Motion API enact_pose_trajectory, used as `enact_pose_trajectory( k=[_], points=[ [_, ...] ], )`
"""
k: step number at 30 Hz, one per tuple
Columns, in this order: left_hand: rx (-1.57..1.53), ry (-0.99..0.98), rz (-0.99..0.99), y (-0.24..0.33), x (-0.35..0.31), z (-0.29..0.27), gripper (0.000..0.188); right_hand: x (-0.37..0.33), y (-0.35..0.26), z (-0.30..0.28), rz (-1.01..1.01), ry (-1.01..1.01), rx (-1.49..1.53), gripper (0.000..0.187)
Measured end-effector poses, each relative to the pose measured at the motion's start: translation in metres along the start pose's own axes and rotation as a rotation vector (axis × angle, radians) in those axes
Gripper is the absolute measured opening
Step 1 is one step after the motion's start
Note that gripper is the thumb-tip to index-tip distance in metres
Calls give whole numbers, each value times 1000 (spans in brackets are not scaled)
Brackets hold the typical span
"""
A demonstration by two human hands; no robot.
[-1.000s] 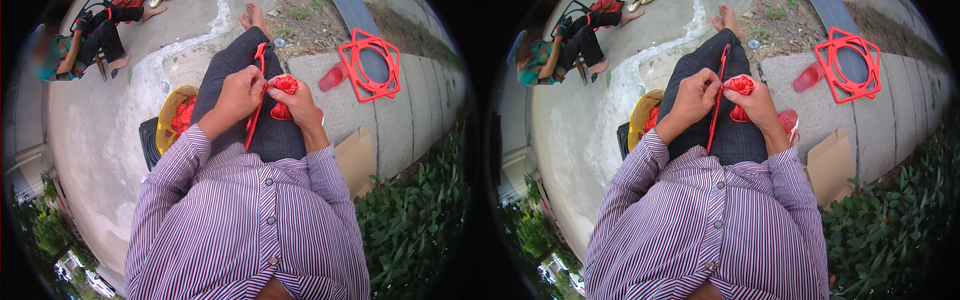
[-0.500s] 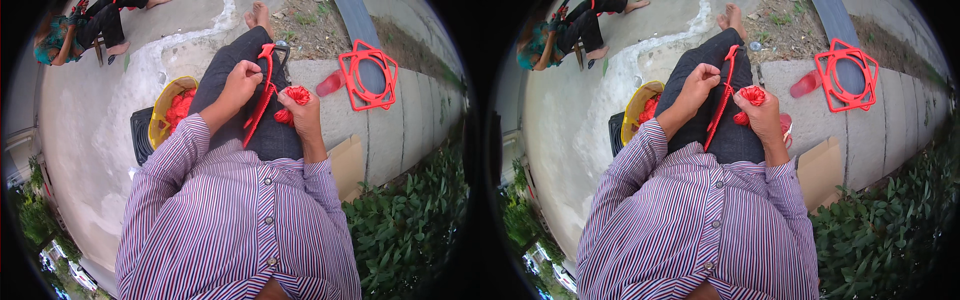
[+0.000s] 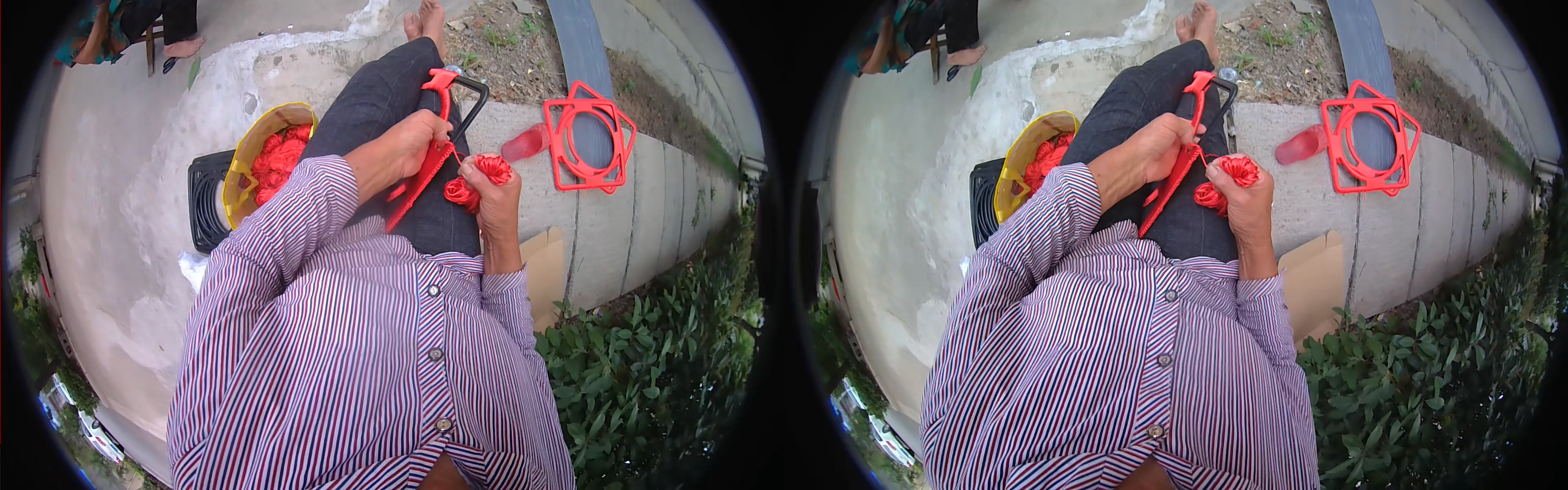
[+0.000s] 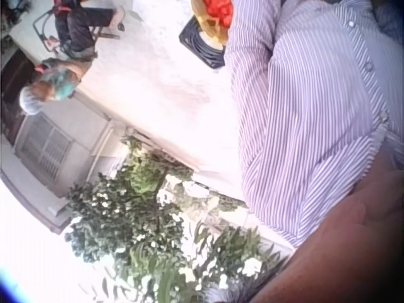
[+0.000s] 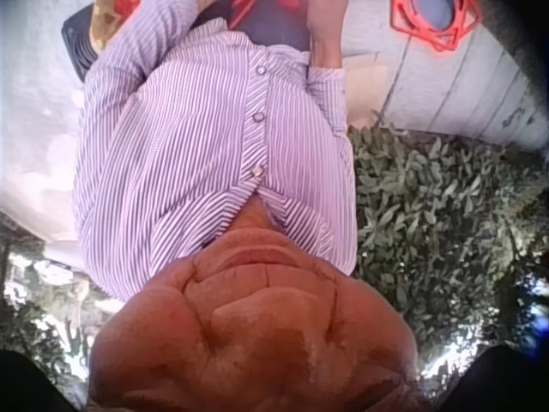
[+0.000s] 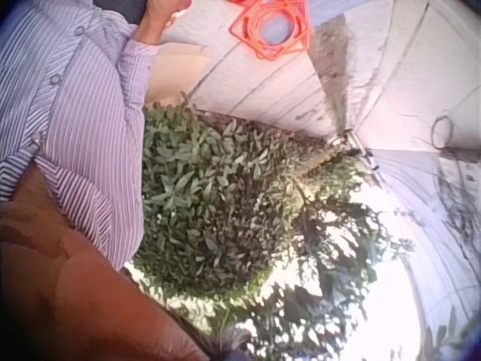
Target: Wrapping and tying red cord around a red plastic star-shaped frame to create a decorative item.
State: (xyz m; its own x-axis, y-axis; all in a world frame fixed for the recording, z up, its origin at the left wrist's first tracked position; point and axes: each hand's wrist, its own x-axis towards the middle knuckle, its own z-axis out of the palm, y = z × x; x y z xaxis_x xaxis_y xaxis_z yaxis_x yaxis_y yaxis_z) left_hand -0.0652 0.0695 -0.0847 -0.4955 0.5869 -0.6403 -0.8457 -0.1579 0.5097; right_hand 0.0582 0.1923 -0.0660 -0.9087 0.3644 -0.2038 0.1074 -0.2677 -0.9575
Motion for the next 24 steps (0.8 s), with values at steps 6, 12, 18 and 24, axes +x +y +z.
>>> enact_pose_trajectory(
  k=[6,12,18,24],
  points=[
    [97,-94,7,1,-10,-20,28,-1,2,-11,14,12,260,14],
    [1168,-237,1198,0,-95,26,51,-18,-48,9,-418,-54,-230,42],
    [678,-470,482,1,-111,39,35,-24,-40,21,-310,-285,24,71],
    [394,-349,788,61,-90,17,27,-3,-37,-5,107,-462,433,53]
  ],
)
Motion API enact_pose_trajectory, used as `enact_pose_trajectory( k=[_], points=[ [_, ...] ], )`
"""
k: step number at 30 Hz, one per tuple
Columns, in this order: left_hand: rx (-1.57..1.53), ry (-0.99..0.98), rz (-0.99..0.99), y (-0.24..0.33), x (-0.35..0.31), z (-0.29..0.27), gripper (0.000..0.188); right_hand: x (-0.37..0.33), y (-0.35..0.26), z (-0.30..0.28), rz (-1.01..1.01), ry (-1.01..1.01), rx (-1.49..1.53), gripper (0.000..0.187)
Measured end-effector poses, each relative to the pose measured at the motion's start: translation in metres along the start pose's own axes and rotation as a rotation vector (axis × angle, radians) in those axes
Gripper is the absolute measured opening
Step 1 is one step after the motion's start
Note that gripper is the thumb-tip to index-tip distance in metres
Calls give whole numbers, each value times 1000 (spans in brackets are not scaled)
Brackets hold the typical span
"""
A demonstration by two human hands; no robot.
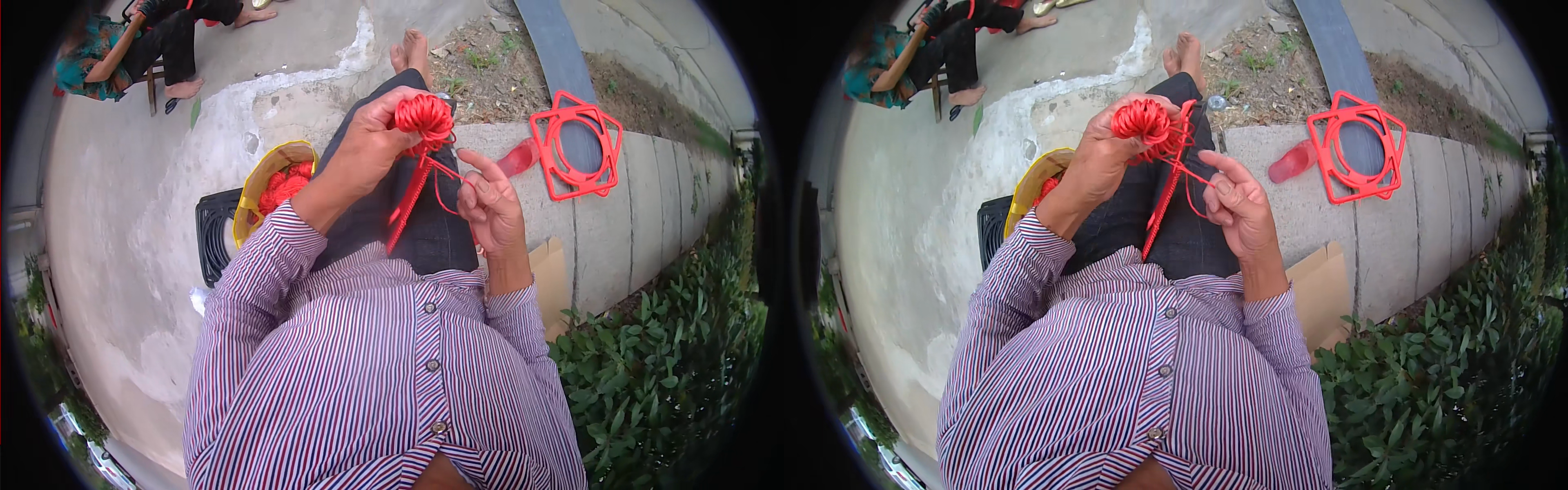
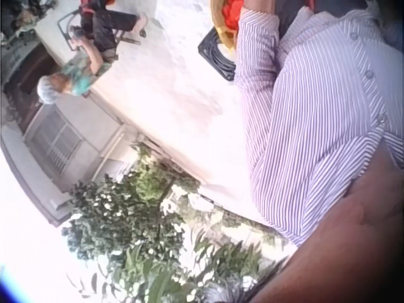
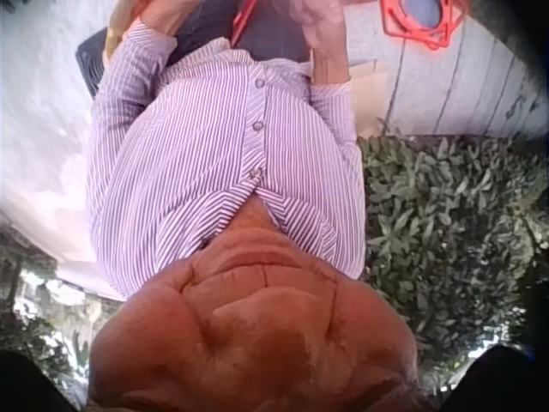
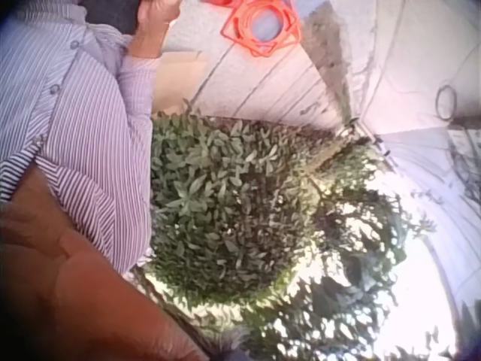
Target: Wrapping and tying red cord around a red plastic star-shaped frame to create a decorative item.
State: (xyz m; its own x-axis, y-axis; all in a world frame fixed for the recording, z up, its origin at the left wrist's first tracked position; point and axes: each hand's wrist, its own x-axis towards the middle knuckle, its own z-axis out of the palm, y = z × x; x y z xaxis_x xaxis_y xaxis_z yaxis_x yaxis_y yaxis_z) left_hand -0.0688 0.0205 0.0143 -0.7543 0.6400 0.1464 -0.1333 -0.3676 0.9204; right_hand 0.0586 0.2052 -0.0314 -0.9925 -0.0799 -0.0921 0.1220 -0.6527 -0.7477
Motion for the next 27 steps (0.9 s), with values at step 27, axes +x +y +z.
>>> enact_pose_trajectory(
  k=[27],
  points=[
    [-263,298,-612,-76,-3,6,67,27,2,-7,-431,404,-965,20]
  ],
)
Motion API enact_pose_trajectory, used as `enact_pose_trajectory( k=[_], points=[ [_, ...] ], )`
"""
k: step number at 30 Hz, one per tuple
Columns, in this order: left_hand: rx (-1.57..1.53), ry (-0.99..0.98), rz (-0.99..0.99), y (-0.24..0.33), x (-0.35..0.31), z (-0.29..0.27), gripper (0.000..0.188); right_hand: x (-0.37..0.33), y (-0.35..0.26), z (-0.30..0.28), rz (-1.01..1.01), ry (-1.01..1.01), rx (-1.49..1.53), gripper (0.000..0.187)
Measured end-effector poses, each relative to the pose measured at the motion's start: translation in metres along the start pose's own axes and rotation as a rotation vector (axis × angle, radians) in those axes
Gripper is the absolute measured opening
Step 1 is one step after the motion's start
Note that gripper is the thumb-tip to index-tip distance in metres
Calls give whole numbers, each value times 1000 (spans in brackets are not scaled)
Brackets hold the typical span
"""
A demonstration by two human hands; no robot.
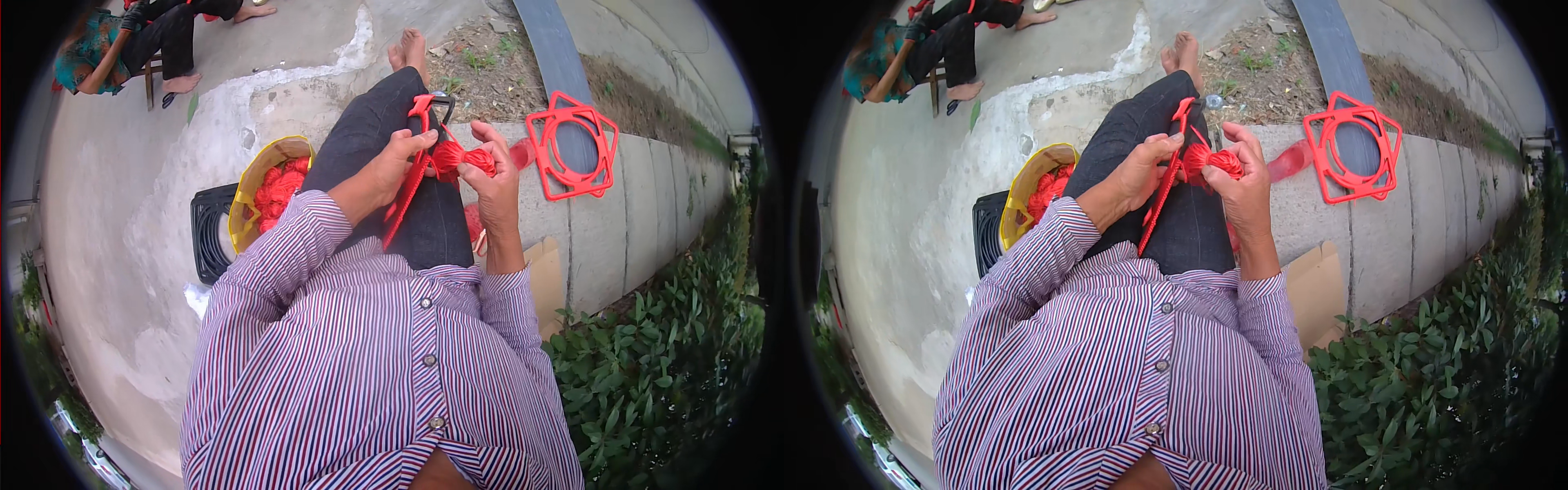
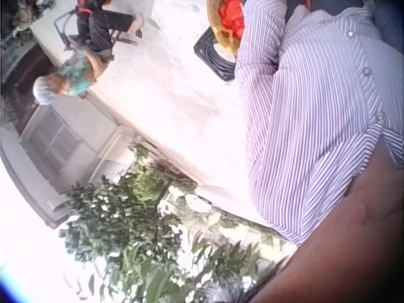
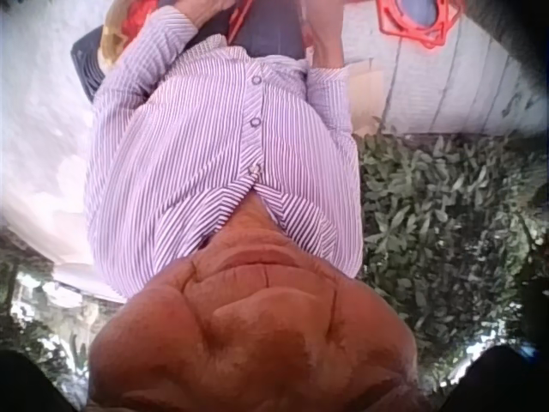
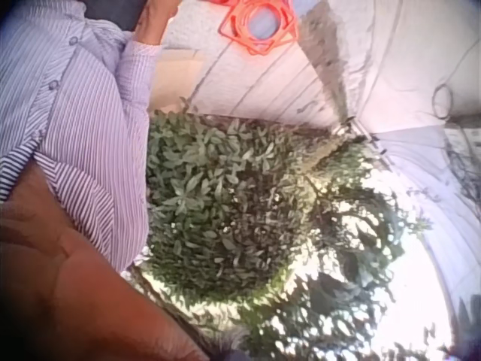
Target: Wrapping and tying red cord around a red plastic star-shaped frame to create a decorative item.
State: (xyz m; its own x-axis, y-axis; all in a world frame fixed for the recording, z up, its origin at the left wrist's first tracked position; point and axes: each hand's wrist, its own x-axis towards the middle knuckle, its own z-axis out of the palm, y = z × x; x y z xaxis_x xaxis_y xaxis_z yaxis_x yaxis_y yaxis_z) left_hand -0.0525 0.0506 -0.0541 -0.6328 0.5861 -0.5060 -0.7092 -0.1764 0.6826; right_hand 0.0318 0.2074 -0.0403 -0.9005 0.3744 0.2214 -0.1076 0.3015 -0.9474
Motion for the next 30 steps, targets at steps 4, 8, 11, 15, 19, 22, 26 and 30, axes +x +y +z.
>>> enact_pose_trajectory(
  k=[4,8,11,15,19,22,26,30],
  points=[
    [-48,-3,59,-17,9,-11,53,-7,-15,-9,69,-106,431,20],
    [-181,-99,15,-14,14,-23,44,-8,-6,-13,143,-46,647,27],
    [-141,-113,21,-13,11,-23,41,-12,8,-15,263,-54,985,26],
    [-35,-25,42,-10,3,-17,48,-15,20,-11,287,106,1274,28],
    [65,22,121,-5,-3,-16,54,-14,9,-3,354,22,1260,31],
    [79,40,31,-2,-8,-7,65,-14,-4,2,375,3,1326,31],
    [59,-12,25,-11,0,-10,63,-17,-4,2,296,-85,1306,23],
    [17,-26,46,-15,3,-12,54,-15,-19,-6,230,-92,1151,19]
  ],
)
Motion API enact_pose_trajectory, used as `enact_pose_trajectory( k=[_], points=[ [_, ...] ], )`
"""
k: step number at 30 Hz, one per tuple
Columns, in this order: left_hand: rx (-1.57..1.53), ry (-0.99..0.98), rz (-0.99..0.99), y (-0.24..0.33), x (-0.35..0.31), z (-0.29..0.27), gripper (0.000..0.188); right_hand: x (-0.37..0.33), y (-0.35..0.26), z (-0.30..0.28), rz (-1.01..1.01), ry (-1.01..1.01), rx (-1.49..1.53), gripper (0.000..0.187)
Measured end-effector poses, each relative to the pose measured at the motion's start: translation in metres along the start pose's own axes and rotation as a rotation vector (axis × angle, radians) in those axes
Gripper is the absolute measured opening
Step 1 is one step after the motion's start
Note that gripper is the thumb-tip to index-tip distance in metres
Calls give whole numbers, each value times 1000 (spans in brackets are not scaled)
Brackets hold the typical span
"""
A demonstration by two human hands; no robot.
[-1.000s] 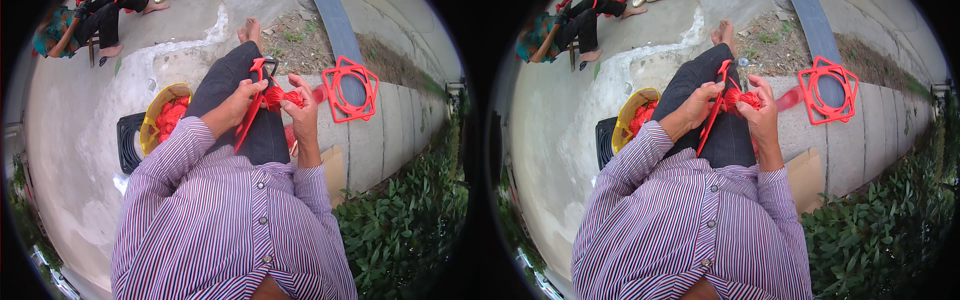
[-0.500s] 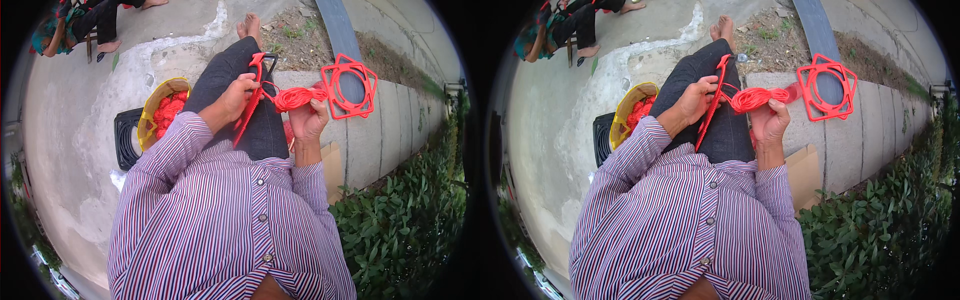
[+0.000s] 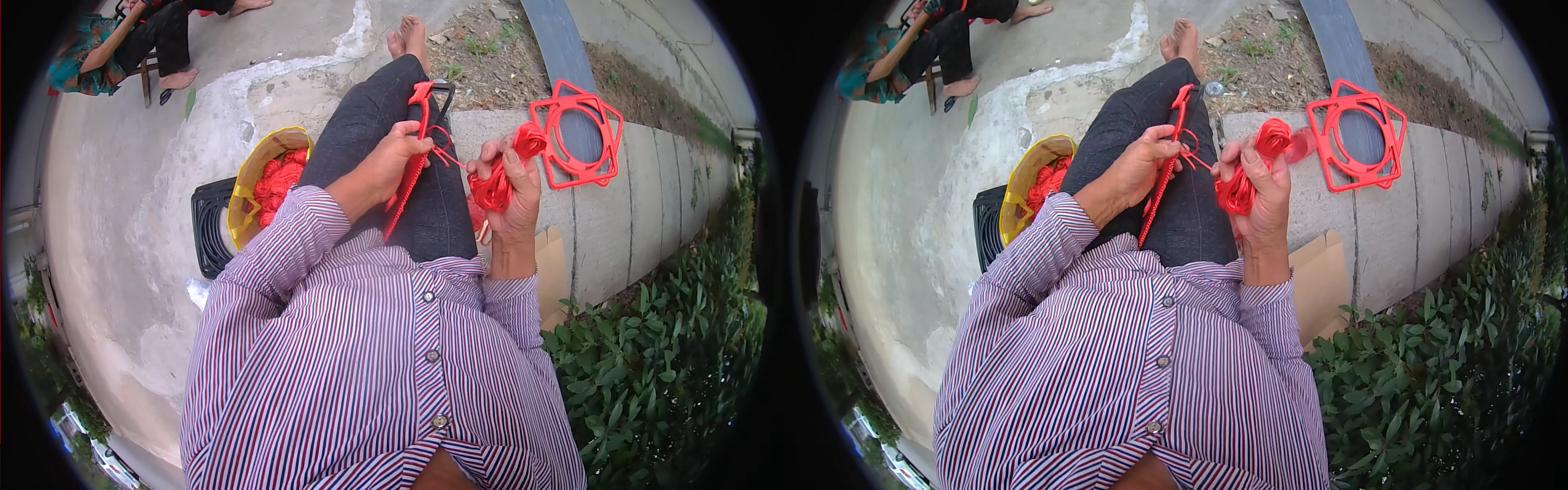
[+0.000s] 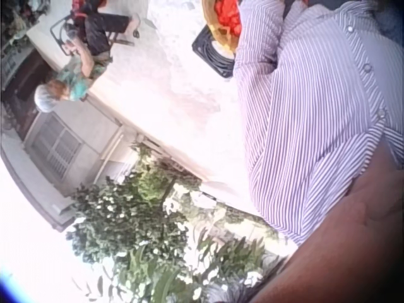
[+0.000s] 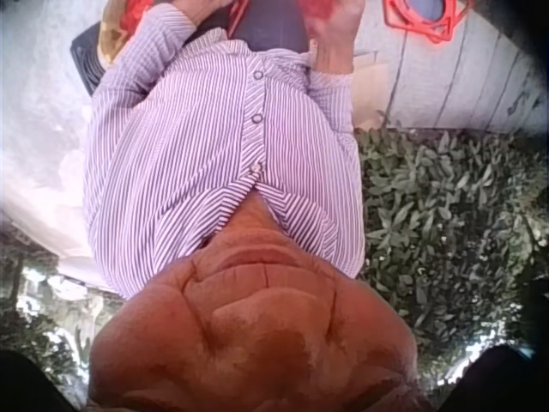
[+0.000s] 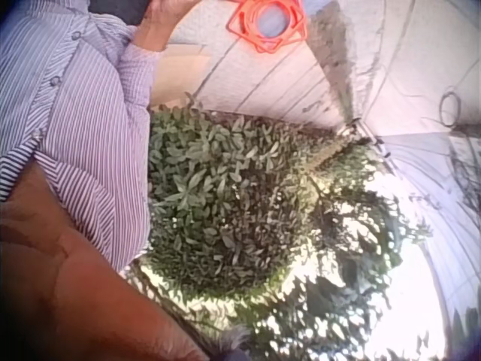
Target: Wrapping and tying red cord around a red plastic star-shaped frame to create a decorative item.
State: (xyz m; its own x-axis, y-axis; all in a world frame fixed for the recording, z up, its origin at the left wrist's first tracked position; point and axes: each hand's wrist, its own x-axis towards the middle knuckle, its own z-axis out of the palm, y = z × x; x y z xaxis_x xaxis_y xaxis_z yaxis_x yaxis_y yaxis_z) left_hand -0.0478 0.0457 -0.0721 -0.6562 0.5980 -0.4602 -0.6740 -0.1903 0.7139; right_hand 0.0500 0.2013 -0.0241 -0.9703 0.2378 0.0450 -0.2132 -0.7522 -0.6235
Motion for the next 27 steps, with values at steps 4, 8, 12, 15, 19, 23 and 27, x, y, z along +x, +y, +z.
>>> enact_pose_trajectory(
  k=[4,8,12,15,19,23,27],
  points=[
    [-38,-16,11,-3,2,-2,51,8,3,-11,-18,133,-1168,29],
    [-86,9,-1,-4,4,1,45,12,4,-16,166,8,-1532,34],
    [-145,6,-12,-4,4,1,43,8,-12,6,275,155,-759,25],
    [-218,50,9,-11,15,0,35,-7,1,27,386,-8,-841,22],
    [-312,-118,-202,-1,15,-2,25,-23,18,32,323,3,-825,26],
    [-215,-1,-220,-15,36,-3,16,-25,16,29,256,51,-819,24],
    [-149,-4,-244,-18,42,-7,17,-28,15,22,210,161,-694,23]
  ],
)
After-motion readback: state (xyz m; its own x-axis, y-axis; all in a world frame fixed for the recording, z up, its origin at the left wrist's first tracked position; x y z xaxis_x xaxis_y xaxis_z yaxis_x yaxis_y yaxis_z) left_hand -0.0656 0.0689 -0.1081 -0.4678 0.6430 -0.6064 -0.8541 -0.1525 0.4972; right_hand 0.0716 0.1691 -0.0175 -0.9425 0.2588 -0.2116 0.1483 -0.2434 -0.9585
